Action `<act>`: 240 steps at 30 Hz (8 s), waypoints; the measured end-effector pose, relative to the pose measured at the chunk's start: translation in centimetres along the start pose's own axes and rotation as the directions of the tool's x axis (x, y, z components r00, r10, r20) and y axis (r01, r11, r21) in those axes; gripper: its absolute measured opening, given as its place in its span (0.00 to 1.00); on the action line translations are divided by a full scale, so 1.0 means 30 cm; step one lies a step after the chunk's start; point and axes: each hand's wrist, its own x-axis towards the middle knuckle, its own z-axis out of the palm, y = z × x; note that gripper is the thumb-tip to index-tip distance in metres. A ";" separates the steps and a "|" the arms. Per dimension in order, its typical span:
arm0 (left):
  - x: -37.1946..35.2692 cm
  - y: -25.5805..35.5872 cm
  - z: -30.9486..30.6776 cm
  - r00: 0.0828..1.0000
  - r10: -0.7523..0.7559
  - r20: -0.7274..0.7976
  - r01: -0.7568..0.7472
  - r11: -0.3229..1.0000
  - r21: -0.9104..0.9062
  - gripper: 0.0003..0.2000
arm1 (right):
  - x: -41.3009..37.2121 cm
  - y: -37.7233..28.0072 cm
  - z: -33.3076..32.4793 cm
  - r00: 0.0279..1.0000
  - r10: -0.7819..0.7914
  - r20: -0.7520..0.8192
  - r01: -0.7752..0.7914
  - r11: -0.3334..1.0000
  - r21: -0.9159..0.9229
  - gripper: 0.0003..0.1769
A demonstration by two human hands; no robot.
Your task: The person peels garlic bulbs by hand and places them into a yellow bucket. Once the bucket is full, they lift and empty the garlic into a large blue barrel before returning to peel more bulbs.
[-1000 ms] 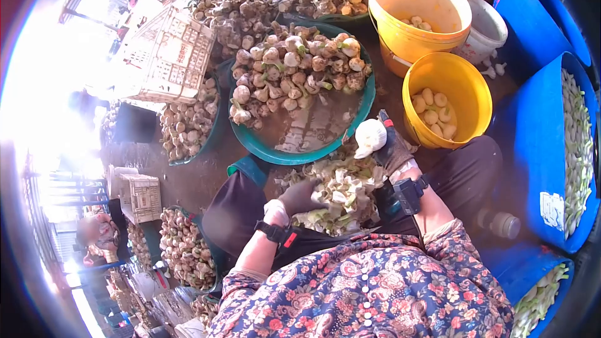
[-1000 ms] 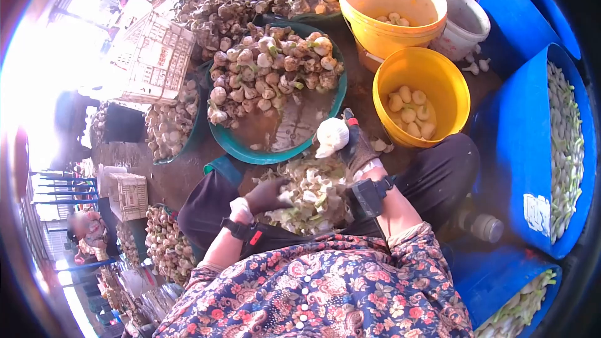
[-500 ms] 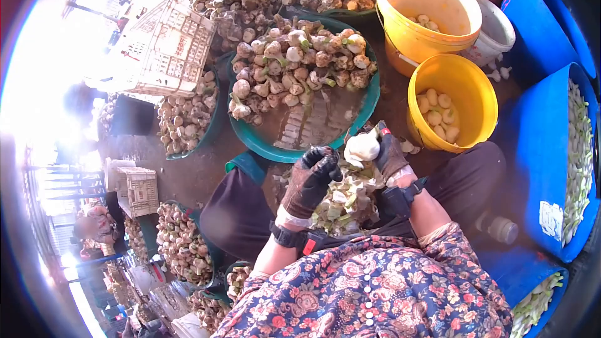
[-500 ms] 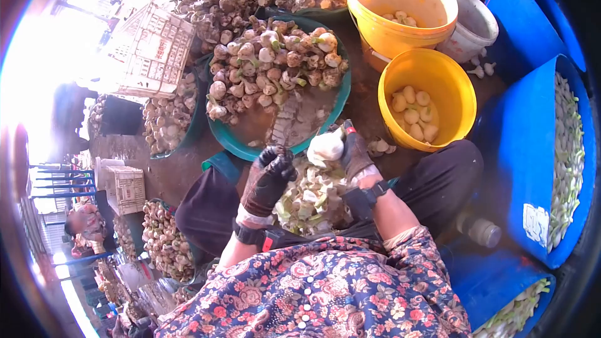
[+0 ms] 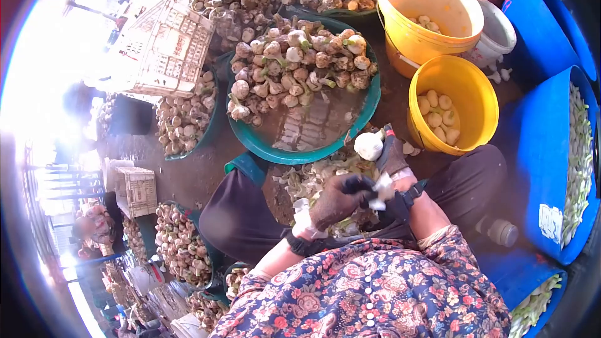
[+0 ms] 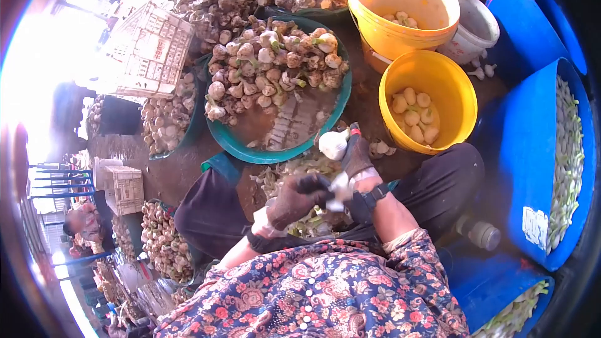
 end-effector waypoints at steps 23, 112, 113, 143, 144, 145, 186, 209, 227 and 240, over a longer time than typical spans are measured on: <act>0.589 -0.064 -0.619 0.852 0.196 -0.486 0.092 0.857 0.507 0.27 | -0.090 -0.059 0.111 0.952 -0.183 0.245 0.303 0.459 -0.835 0.27; 0.122 0.031 -0.154 0.810 0.497 -0.312 -0.172 0.709 0.684 0.14 | -0.211 -0.069 0.138 0.970 0.154 0.187 -0.085 0.939 -0.333 0.12; 0.144 0.005 -0.159 0.791 0.552 -0.265 -0.215 0.655 0.724 0.12 | -0.209 -0.066 0.138 0.970 0.157 0.186 -0.081 0.930 -0.360 0.12; 0.700 -0.125 -0.483 0.888 -0.017 -0.460 0.439 0.328 0.836 0.37 | -0.145 -0.219 0.167 0.969 0.113 0.219 0.030 0.828 -0.560 0.19; 0.667 -0.078 -0.475 0.874 -0.018 -0.485 0.462 0.336 0.821 0.37 | -0.129 -0.180 0.153 0.967 0.098 0.235 0.072 0.781 -0.620 0.19; 0.658 -0.069 -0.488 0.806 -0.029 -0.591 0.530 0.482 0.698 0.35 | -0.109 -0.149 0.149 0.962 0.080 0.261 0.122 0.729 -0.674 0.19; 0.095 -0.031 -0.188 0.916 0.374 0.146 -0.183 0.065 0.981 0.24 | -0.208 -0.042 0.096 0.991 0.104 0.082 0.045 0.320 -0.947 0.33; 0.108 -0.163 -0.242 0.927 -0.199 -0.319 0.070 0.926 -0.372 0.16 | -0.288 -0.130 0.136 0.781 0.253 0.572 0.158 0.806 -0.571 0.24; 0.073 -0.193 -0.270 0.925 -0.022 -0.379 -0.175 0.862 -0.477 0.10 | -0.333 -0.009 0.145 0.482 -0.156 0.862 0.873 0.005 -0.487 0.25; -0.097 0.050 -0.210 0.989 -0.145 -0.005 0.076 0.489 0.869 0.38 | -0.255 -0.132 0.129 0.951 -0.013 0.310 0.148 0.898 -0.414 0.15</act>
